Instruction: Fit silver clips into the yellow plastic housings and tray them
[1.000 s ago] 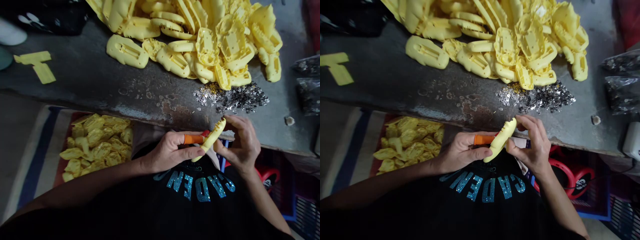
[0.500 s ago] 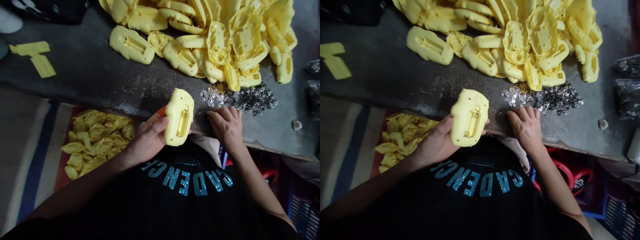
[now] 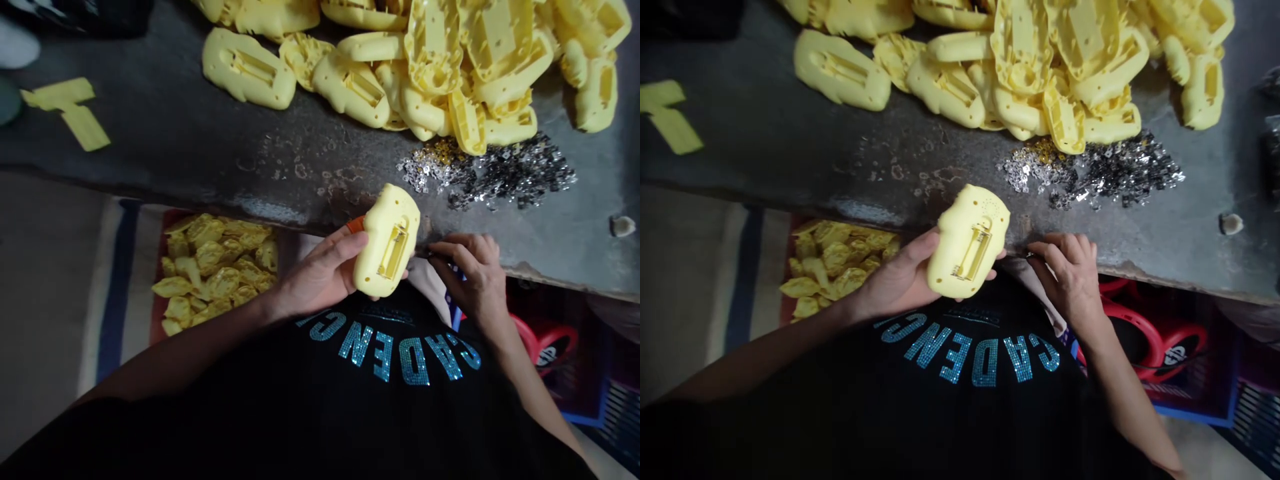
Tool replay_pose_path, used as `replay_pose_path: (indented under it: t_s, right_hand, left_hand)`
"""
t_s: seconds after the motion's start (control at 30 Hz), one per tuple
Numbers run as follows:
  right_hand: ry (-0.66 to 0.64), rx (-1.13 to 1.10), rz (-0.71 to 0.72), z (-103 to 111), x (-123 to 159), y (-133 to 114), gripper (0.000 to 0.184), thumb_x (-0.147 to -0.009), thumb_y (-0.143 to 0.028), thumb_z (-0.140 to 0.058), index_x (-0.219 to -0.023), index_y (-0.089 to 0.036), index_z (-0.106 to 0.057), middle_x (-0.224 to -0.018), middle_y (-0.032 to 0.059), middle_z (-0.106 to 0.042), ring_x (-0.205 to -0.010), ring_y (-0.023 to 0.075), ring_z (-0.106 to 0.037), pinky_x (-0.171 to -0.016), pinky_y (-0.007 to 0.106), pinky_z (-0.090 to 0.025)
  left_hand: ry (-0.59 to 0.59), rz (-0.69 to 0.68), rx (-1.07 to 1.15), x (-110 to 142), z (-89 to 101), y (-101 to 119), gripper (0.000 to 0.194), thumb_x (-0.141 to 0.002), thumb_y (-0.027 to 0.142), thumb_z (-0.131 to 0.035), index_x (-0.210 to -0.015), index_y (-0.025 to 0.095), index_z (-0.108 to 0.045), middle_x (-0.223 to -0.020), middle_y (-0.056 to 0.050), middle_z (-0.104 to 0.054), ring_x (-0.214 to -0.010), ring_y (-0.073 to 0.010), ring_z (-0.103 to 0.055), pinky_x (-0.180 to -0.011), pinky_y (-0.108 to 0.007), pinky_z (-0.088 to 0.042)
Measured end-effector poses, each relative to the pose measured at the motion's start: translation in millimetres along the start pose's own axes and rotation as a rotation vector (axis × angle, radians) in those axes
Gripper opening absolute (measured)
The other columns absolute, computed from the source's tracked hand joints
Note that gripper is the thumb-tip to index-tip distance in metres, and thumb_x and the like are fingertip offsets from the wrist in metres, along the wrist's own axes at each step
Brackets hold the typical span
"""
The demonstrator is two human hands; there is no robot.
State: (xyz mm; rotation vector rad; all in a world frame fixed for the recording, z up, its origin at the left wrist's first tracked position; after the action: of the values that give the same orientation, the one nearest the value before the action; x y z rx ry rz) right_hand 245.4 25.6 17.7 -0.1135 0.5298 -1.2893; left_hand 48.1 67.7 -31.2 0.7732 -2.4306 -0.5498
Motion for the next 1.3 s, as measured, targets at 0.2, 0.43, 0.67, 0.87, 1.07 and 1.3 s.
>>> replay_pose_path:
  t_s: [0.2, 0.43, 0.67, 0.87, 1.07, 1.3]
  right_hand:
    - [0.037, 0.011, 0.016, -1, 3, 1, 0.012, -0.109, -0.023, -0.073, -0.118, -0.030, -0.074, -0.117, 0.0070, -0.079, -0.102, 0.0284, -0.066, -0.087, 0.047, -0.046]
    - [0.043, 0.006, 0.054, 2, 2, -1, 0.002, -0.111, -0.026, -0.073, -0.112, -0.028, -0.074, -0.116, 0.0067, -0.079, -0.102, 0.0280, -0.065, -0.086, 0.045, -0.045]
    - [0.040, -0.005, 0.009, -1, 3, 4, 0.010, -0.112, -0.029, -0.073, -0.121, -0.028, -0.076, -0.120, 0.0086, -0.080, -0.107, 0.0299, -0.068, -0.091, 0.047, -0.049]
    - [0.096, -0.316, -0.099, 12, 1, 5, 0.004, -0.109, -0.027, -0.076, -0.104, -0.028, -0.076, -0.107, 0.0048, -0.082, -0.100, 0.0268, -0.074, -0.091, 0.048, -0.056]
    - [-0.012, -0.749, -0.075, 38, -42, -22, 0.009, -0.103, -0.024, -0.085, -0.108, -0.032, -0.085, -0.099, 0.0004, -0.085, -0.090, 0.0213, -0.077, -0.083, 0.041, -0.063]
    - [-0.069, -0.552, 0.006, 40, -60, -37, 0.011, -0.107, -0.024, -0.077, -0.113, -0.030, -0.084, -0.104, 0.0011, -0.088, -0.091, 0.0215, -0.080, -0.089, 0.042, -0.063]
  left_hand:
    - [-0.093, 0.088, 0.002, -1, -11.5, -9, 0.099, -0.097, 0.065, -0.086, -0.178, 0.021, -0.048, -0.150, -0.024, -0.079, -0.116, -0.0402, -0.087, -0.060, -0.029, -0.064]
    - [-0.040, 0.111, 0.027, 4, -12.9, -10, 0.104, -0.093, 0.062, -0.091, -0.176, 0.016, -0.050, -0.147, -0.026, -0.080, -0.108, -0.0390, -0.088, -0.057, -0.027, -0.060]
    - [0.010, 0.088, 0.018, 7, -5.8, -8, 0.077, -0.097, 0.054, -0.088, -0.160, 0.016, -0.067, -0.148, -0.021, -0.081, -0.136, -0.0425, -0.080, -0.099, -0.047, -0.072]
    - [-0.041, 0.108, 0.020, 3, -9.0, -13, 0.075, -0.097, 0.058, -0.089, -0.157, 0.019, -0.067, -0.142, -0.020, -0.083, -0.121, -0.0378, -0.085, -0.077, -0.035, -0.072]
    - [-0.213, 0.181, -0.013, -2, -29.0, -22, 0.082, -0.098, 0.069, -0.084, -0.163, 0.023, -0.062, -0.137, -0.017, -0.084, -0.106, -0.0347, -0.087, -0.055, -0.026, -0.062]
    - [-0.247, 0.217, -0.012, 1, -33.4, -24, 0.064, -0.102, 0.070, -0.079, -0.149, 0.028, -0.071, -0.133, -0.013, -0.085, -0.110, -0.0324, -0.086, -0.059, -0.024, -0.063]
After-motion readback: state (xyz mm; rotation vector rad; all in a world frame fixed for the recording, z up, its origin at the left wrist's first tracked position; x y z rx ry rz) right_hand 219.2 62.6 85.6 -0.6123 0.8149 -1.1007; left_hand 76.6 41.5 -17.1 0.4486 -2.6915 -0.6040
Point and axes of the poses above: each hand's wrist, its own x-axis away from the middle knuckle, its own z-axis out of the back of the hand, y = z × x, the point moved 9 cm from there along -x, towards the middle knuckle
